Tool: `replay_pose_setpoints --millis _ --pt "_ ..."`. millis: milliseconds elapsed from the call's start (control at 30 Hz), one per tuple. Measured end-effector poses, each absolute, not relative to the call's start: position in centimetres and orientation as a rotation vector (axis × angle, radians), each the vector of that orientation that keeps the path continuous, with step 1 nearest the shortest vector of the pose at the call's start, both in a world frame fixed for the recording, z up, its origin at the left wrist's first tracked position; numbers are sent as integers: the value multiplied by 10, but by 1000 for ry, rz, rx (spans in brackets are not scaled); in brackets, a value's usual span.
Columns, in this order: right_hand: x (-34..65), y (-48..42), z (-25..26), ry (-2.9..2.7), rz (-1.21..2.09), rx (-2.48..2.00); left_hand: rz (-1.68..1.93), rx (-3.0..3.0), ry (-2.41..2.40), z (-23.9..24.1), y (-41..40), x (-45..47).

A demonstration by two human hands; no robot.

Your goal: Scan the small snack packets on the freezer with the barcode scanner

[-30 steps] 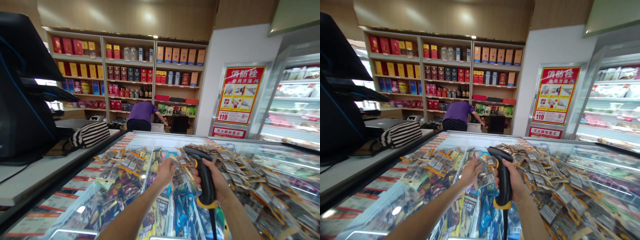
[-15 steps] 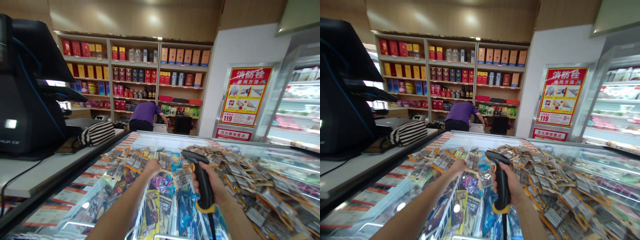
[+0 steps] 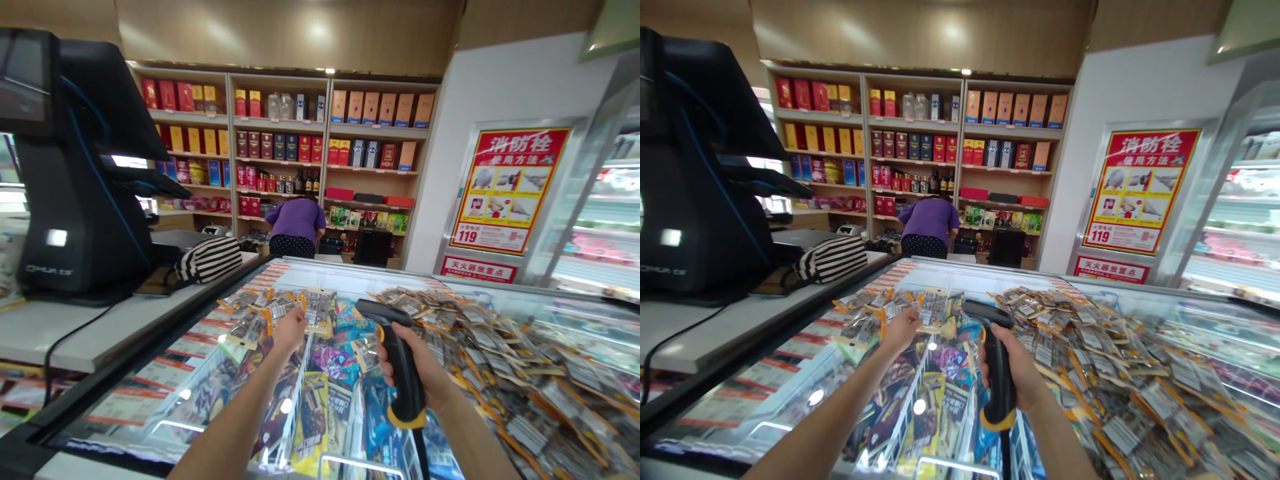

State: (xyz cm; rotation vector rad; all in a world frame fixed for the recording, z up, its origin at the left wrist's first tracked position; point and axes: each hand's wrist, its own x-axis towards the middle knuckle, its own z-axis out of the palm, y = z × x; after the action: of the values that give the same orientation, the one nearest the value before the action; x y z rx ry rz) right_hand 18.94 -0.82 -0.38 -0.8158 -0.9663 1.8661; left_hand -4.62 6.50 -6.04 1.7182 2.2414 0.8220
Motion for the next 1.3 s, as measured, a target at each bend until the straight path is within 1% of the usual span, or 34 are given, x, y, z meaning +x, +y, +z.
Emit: replay_pose_setpoints --millis 467,733,1067,1167,1300 --pt "190 -15 1 -968 1873 -821 956 1752 2285 -61 59 -40" --pt "200 -7 1 -941 1788 -825 920 1611 2452 -59 63 -60" --pt "210 -2 2 -925 1748 -822 918 1648 2643 -37 53 -81" --pt "219 1 1 -940 1725 -782 936 1783 2578 -34 46 -60" --pt "227 1 3 -896 1696 -800 840 2015 2251 -40 42 -3"
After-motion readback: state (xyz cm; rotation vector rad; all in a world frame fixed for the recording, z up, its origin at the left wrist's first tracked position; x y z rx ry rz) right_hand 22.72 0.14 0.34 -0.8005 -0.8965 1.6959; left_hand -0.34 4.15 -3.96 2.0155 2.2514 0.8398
